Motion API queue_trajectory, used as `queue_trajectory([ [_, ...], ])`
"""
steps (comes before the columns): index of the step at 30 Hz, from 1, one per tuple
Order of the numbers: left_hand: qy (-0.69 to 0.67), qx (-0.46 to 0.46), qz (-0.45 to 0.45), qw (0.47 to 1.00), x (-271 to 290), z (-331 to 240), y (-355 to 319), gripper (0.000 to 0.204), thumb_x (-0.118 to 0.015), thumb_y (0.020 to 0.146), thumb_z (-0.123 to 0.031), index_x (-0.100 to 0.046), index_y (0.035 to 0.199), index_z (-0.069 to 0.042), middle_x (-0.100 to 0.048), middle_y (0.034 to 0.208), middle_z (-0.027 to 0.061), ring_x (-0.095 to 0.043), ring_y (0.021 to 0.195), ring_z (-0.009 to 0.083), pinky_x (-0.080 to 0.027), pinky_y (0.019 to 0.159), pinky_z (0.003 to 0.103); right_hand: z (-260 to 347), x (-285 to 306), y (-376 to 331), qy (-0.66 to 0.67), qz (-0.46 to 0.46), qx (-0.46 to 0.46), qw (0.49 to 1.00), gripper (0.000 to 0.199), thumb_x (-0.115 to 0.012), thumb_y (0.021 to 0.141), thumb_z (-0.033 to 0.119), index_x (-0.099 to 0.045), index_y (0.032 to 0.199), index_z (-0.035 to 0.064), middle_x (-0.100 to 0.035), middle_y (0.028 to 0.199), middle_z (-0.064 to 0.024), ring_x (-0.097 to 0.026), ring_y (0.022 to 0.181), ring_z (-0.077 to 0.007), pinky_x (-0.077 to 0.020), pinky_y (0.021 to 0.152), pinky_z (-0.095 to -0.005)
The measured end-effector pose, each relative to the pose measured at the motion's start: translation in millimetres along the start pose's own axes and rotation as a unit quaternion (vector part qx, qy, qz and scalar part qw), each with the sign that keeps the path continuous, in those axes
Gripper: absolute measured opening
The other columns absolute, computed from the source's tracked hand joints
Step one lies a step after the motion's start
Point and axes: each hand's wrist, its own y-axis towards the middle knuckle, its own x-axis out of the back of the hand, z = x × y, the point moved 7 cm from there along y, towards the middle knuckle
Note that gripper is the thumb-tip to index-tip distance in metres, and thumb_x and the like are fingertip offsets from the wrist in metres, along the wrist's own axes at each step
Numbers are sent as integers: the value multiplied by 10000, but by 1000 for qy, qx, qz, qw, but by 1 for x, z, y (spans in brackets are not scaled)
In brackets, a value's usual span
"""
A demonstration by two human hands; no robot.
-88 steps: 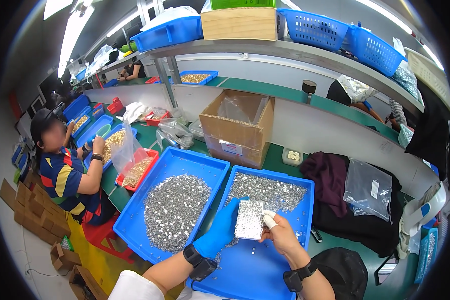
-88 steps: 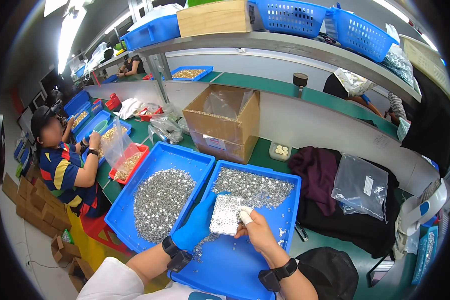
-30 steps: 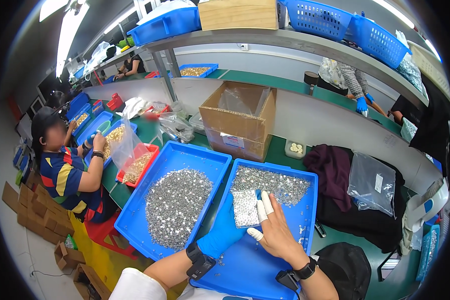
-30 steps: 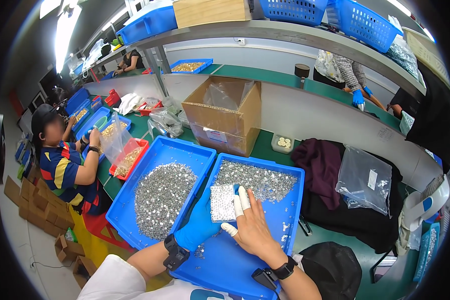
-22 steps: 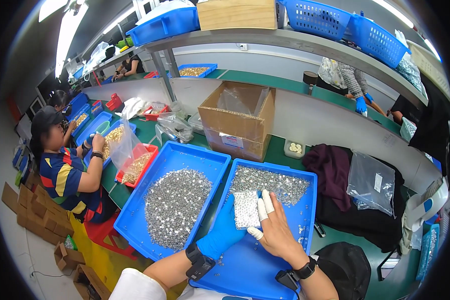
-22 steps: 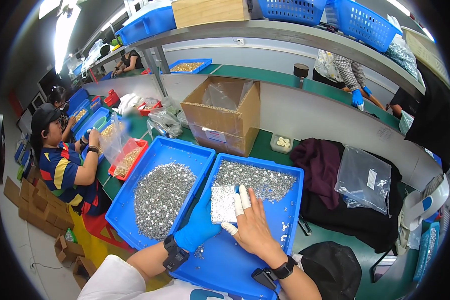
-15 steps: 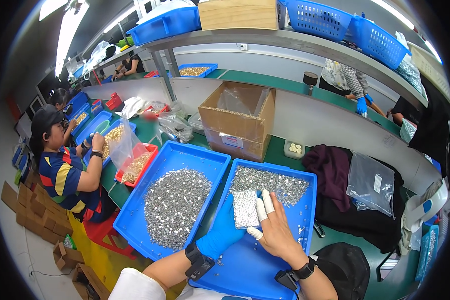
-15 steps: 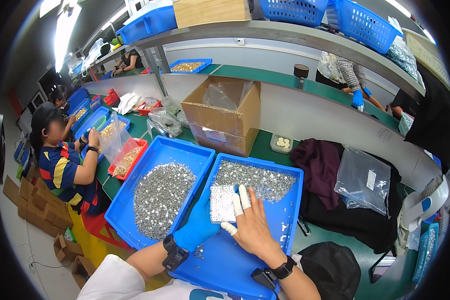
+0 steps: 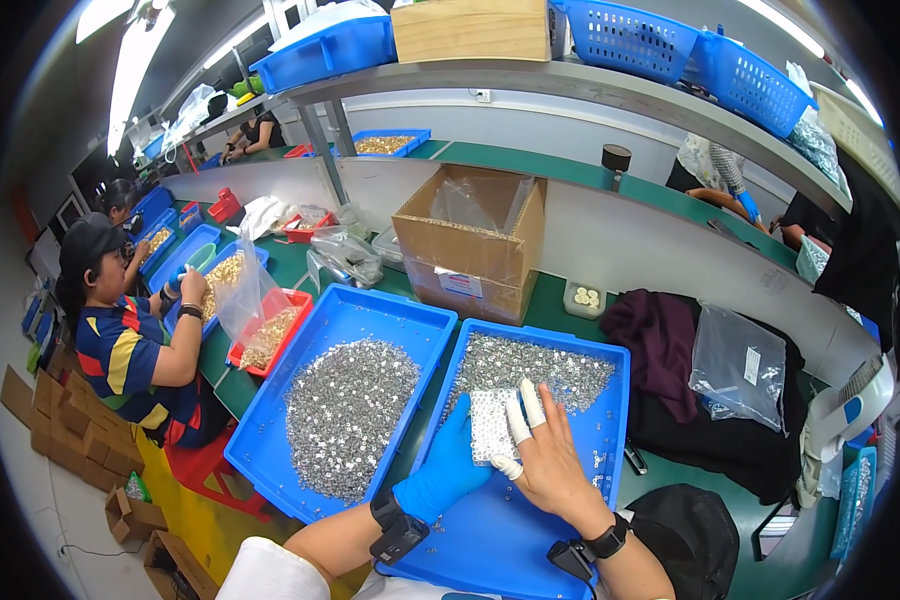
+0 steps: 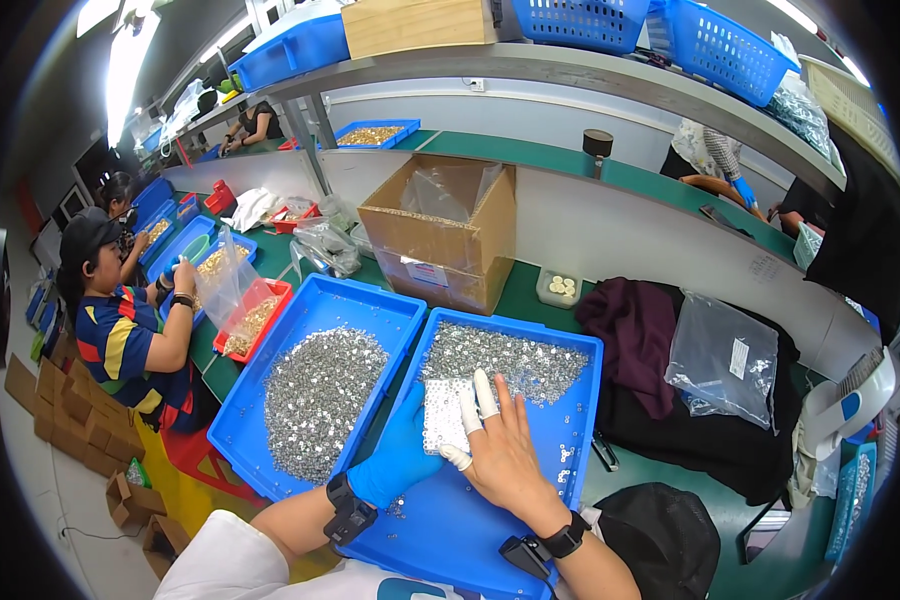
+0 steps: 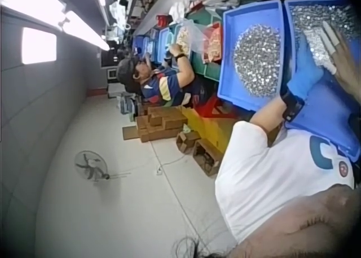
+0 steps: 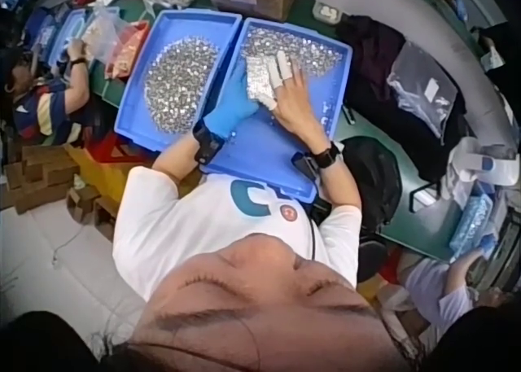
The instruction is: The person sorts small metal rings by hand, picking them from a blue tray and placing them into a small white rectangular container. The person then shakes the container, pours the rings back into the tray, and wipes the tray with a cloth.
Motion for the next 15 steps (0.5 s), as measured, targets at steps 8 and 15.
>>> queue_trajectory([
  [8, -30, 33, 3, 999, 5, 7, 1, 452, -306, 942, -383, -397, 1273, -89, -467, 1259, 78, -463, 1138, 242, -359, 972, 381, -1, 0, 1, -22, 0, 4, 1000, 593, -496, 846, 383, -360, 1295, 20, -170, 1392, -246, -138, 1295, -413, -162, 1033, -513],
  [15, -64, 107, 61, 990, -3, 20, -4, 475, -294, 942, -396, -386, 1275, -70, -463, 1250, 121, -465, 1129, 283, -361, 968, 431, -27, 21, 2, 133, -111, -13, 985, 489, -406, 905, 361, -434, 1250, 15, -273, 1374, -195, -230, 1281, -371, -199, 1041, -436],
])
